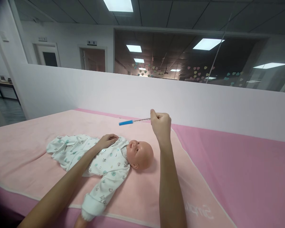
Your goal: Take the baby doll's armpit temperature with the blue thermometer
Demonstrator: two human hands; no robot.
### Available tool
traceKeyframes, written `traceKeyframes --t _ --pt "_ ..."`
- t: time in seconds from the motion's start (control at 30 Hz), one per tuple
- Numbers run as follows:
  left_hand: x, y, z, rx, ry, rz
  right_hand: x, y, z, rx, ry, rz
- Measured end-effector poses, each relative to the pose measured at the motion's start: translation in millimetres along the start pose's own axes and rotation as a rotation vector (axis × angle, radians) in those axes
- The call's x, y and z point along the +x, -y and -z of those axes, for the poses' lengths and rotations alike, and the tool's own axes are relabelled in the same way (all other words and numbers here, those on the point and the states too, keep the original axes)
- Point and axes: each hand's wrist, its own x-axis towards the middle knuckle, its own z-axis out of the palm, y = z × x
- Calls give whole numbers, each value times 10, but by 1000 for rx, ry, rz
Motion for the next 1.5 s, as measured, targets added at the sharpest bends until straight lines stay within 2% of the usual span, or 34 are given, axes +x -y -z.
traceKeyframes --t 0.1,0.3,0.33,0.47,0.53,0.63,0.77,0.9,1.03,1.23,1.33,1.5 --pt "0 -2 4 10 5 5 -18 9 -22 -3 35 33" --pt "-2 -3 10 -3 11 -3 19 -47 -21 24 112 8" --pt "-3 -4 10 0 11 1 18 -34 -15 -17 85 18" --pt "-26 -21 12 24 -1 -17 -104 135 20 -306 -192 168" --pt "-43 -36 14 45 -11 -43 -267 217 51 -423 -214 316" --pt "-64 -56 15 50 0 -63 -647 189 109 -598 -124 608" --pt "-63 -53 11 34 4 -68 -1286 -160 136 -741 -8 917" --pt "-45 -18 1 42 7 -74 -1771 -573 65 -796 94 1044" --pt "-34 1 -5 44 10 -65 -1943 -824 -53 -852 151 991" --pt "-34 9 0 65 14 -70 -2031 -1027 -211 -941 298 839" --pt "-39 14 1 79 16 -84 -2058 -1041 -286 -999 402 743" --pt "-38 13 2 96 6 -95 -2056 -933 -431 -1082 643 548"
